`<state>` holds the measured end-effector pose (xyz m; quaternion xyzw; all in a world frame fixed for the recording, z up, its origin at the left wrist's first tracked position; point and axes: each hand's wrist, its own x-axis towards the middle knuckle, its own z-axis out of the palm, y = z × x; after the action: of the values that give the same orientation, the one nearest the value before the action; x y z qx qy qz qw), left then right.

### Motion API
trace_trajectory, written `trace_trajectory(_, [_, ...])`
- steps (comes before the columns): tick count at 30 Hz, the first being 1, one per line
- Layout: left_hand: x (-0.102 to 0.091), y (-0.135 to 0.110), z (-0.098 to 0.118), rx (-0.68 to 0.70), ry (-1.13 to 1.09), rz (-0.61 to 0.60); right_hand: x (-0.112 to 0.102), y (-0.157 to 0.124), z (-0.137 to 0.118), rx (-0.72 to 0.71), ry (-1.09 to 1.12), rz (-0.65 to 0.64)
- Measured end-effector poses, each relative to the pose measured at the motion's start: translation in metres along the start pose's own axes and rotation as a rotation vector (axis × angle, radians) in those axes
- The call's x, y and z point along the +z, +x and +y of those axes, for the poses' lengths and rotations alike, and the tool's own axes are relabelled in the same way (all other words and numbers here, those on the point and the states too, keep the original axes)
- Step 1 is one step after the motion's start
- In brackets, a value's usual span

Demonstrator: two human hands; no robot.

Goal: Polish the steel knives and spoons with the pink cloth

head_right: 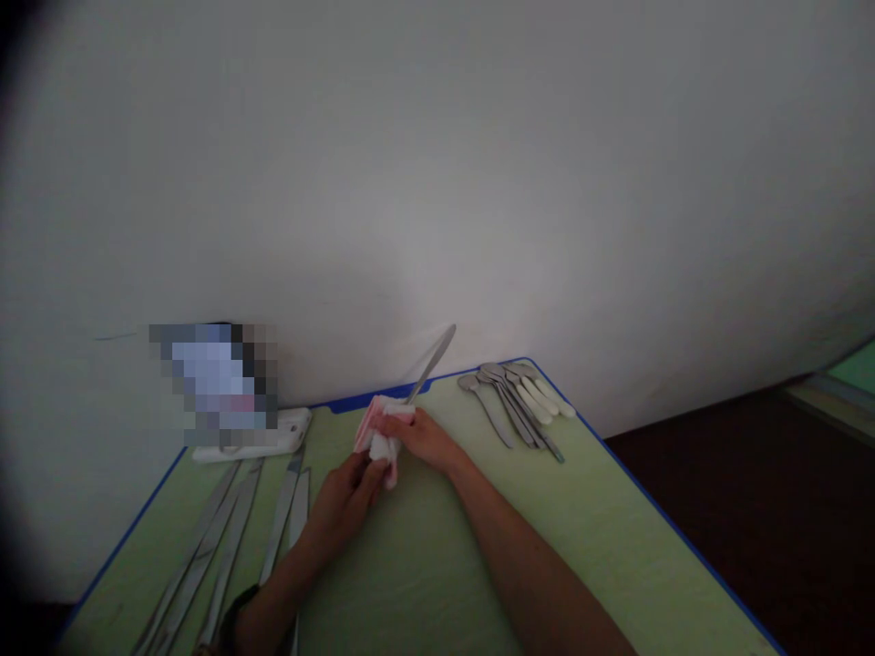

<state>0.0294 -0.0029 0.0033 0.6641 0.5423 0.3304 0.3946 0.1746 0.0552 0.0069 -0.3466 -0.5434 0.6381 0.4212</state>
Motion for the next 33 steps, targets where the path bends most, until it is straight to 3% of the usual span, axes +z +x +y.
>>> trace_trajectory(8, [0.002, -0.001, 0.0, 0.017, -0.162, 0.008, 0.002, 0.003, 0.006, 0.036, 0.156, 0.067])
trace_trajectory(15, [-0.001, -0.002, 0.001, 0.01, -0.134, -0.014, -0.002, 0.015, 0.01, 0.018, 0.538, 0.298])
trace_trajectory(19, [-0.003, -0.003, 0.0, 0.032, -0.104, -0.055, 0.0, 0.015, 0.009, 0.029, 0.486, 0.314])
trace_trajectory(27, [0.003, -0.001, 0.005, 0.049, 0.103, -0.101, 0.0, 0.008, 0.012, 0.064, 0.098, 0.236])
trace_trajectory(33, [0.0, -0.002, 0.008, 0.045, 0.14, -0.105, 0.002, 0.007, 0.009, 0.061, 0.107, 0.222])
